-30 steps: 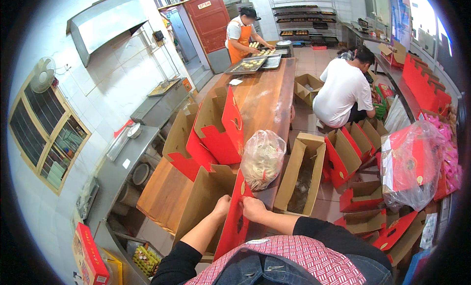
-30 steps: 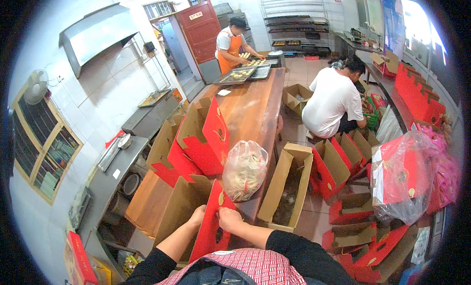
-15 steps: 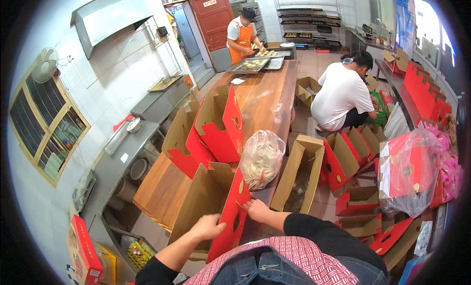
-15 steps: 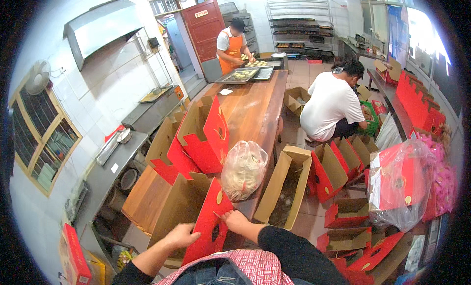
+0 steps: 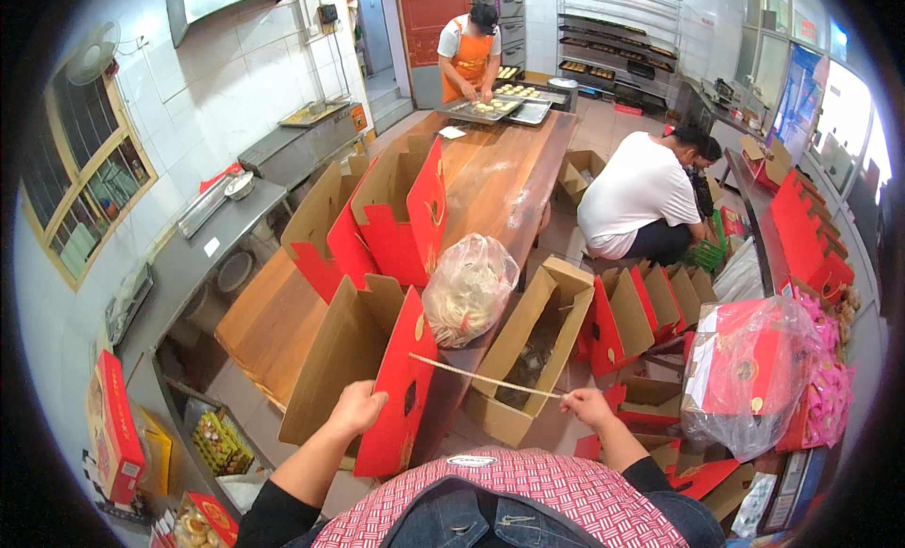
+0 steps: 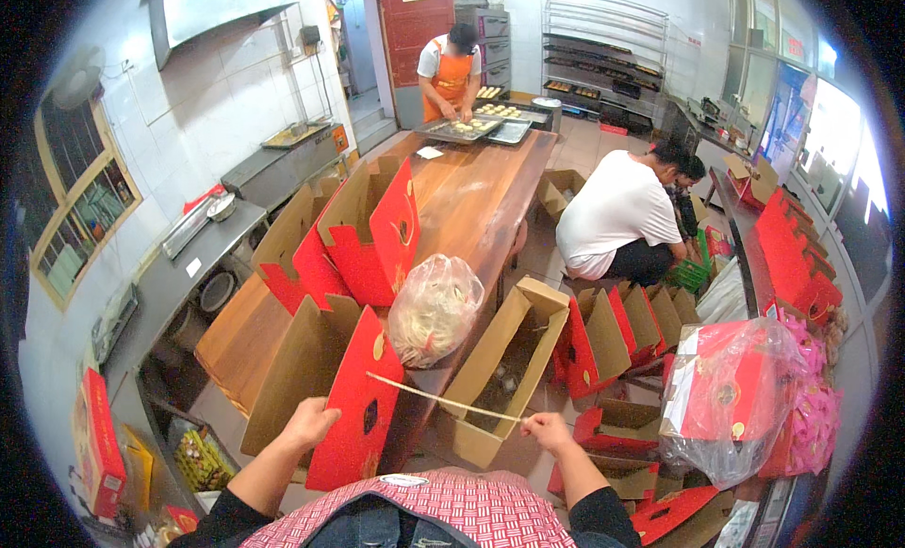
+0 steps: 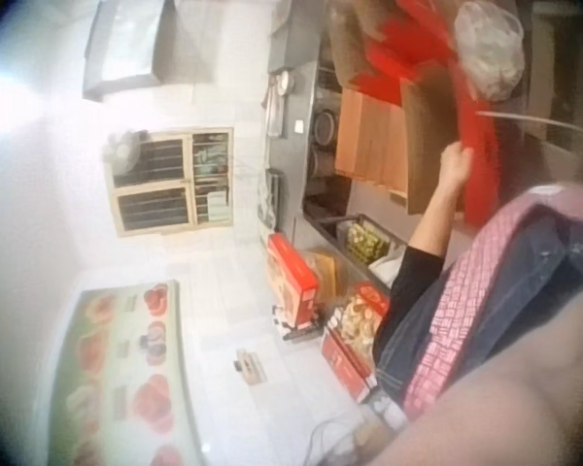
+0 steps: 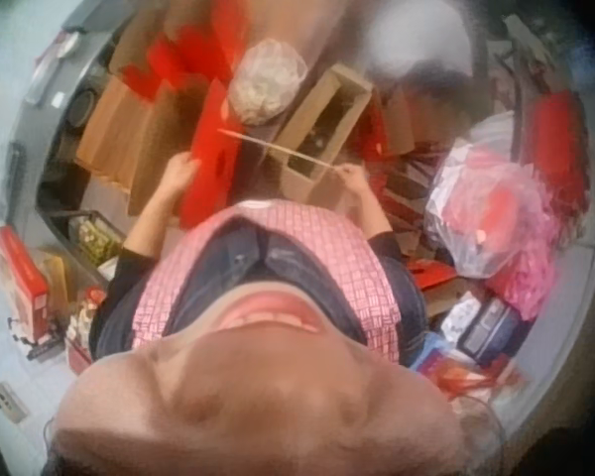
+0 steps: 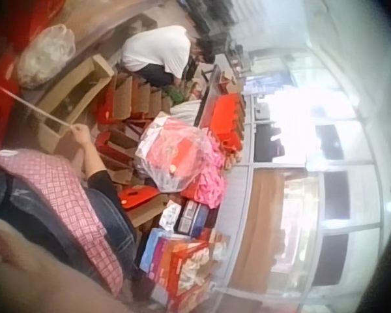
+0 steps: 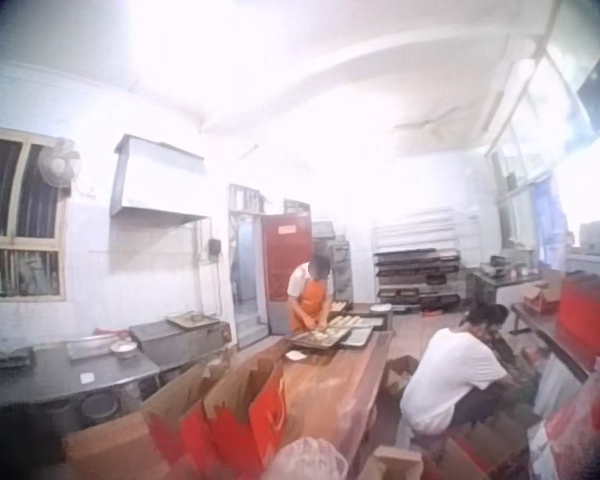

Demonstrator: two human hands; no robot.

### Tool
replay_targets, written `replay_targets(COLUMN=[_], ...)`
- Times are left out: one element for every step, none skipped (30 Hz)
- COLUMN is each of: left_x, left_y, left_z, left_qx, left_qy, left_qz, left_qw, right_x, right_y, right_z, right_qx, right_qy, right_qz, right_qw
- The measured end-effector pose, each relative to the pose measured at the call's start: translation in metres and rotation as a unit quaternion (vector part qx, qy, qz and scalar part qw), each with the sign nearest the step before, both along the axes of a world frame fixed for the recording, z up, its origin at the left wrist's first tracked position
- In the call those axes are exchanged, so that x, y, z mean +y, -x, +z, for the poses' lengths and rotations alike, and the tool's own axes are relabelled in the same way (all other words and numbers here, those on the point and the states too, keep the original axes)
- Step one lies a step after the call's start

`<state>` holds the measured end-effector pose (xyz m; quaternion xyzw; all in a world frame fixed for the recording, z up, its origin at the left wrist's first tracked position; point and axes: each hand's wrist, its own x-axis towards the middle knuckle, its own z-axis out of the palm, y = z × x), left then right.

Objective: The person assembles red cardboard gift boxes by folding flaps and threading a string through a hole to form a handle. They repeatedly pick up flat boxes, fold them into shape, and secure the string before placing the finished boxes on a table.

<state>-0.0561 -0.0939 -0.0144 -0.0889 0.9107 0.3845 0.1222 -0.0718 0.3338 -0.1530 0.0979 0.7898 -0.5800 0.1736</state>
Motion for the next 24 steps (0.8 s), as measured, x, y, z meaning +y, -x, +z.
replay_targets(left_x=[0.002,0.000,0.002,0.011,0.024,0.038,0.045,0.039,0.032,0.031,0.023,0.027,0.038,0.045,0.046,0.045,0.047,0.052,0.056,0.059,0.062,0.063,0.062,0.061], left_y=[0.003,0.008,0.011,0.015,0.016,0.017,0.018,0.023,0.021,0.022,0.016,0.009,0.003,-0.005,-0.007,-0.017,-0.024,-0.033,-0.040,-0.038,-0.033,-0.027,-0.022,-0.023], left_z=[-0.004,-0.015,-0.027,-0.024,-0.017,-0.003,0.003,-0.010,-0.029,-0.028,-0.029,-0.026,-0.001,0.009,0.009,0.007,0.008,0.008,0.012,0.014,0.017,0.019,0.019,0.020], left_qx=[0.007,0.007,0.004,0.002,0.009,0.017,0.020,0.037,0.040,0.026,-0.001,0.016,0.020,0.004,-0.024,-0.026,-0.042,-0.077,-0.103,-0.128,-0.150,-0.169,-0.174,-0.177], left_qy=[-0.006,-0.029,-0.058,-0.067,-0.044,-0.022,0.002,-0.001,-0.007,0.021,-0.010,-0.070,0.012,-0.052,-0.067,-0.092,-0.111,-0.126,-0.138,-0.150,-0.161,-0.172,-0.188,-0.205], left_qz=[0.009,0.025,0.036,0.045,0.046,0.044,0.049,0.041,0.038,0.045,0.078,0.113,0.062,0.064,0.056,0.061,0.067,0.099,0.135,0.156,0.175,0.189,0.199,0.215], left_qw=[1.000,0.999,0.998,0.997,0.998,0.999,0.999,0.998,0.998,0.998,0.997,0.991,0.998,0.997,0.996,0.994,0.991,0.984,0.976,0.968,0.960,0.952,0.946,0.938], right_x=[0.006,0.010,0.018,0.021,0.023,0.029,0.027,0.020,0.008,-0.003,-0.013,-0.006,-0.016,-0.024,-0.037,-0.055,-0.074,-0.093,-0.113,-0.132,-0.148,-0.161,-0.174,-0.185], right_y=[0.005,0.014,0.022,0.029,0.036,0.044,0.053,0.069,0.086,0.102,0.108,0.115,0.111,0.104,0.100,0.097,0.091,0.074,0.059,0.045,0.034,0.028,0.022,0.017], right_z=[0.004,0.008,0.013,0.023,0.017,0.013,0.015,0.011,0.016,0.022,0.031,0.023,0.043,0.058,0.068,0.070,0.064,0.057,0.056,0.054,0.053,0.043,0.033,0.030], right_qx=[-0.001,0.012,0.022,-0.009,0.002,0.030,0.040,0.047,0.031,0.011,0.030,0.037,0.040,0.105,0.120,0.120,0.127,0.113,0.103,0.058,0.017,-0.022,-0.060,-0.090], right_qy=[0.018,0.020,0.016,0.041,0.100,0.184,0.193,0.309,0.423,0.527,0.572,0.584,0.571,0.505,0.432,0.403,0.374,0.383,0.397,0.398,0.399,0.415,0.432,0.427], right_qz=[-0.010,-0.004,-0.003,-0.054,-0.147,-0.199,-0.227,-0.270,-0.298,-0.326,-0.284,-0.235,-0.219,-0.174,-0.174,-0.129,-0.082,-0.046,-0.007,0.022,0.050,0.065,0.081,0.108], right_qw=[1.000,1.000,1.000,0.998,0.984,0.962,0.954,0.911,0.856,0.785,0.769,0.776,0.790,0.839,0.877,0.898,0.915,0.916,0.912,0.915,0.915,0.907,0.896,0.893])
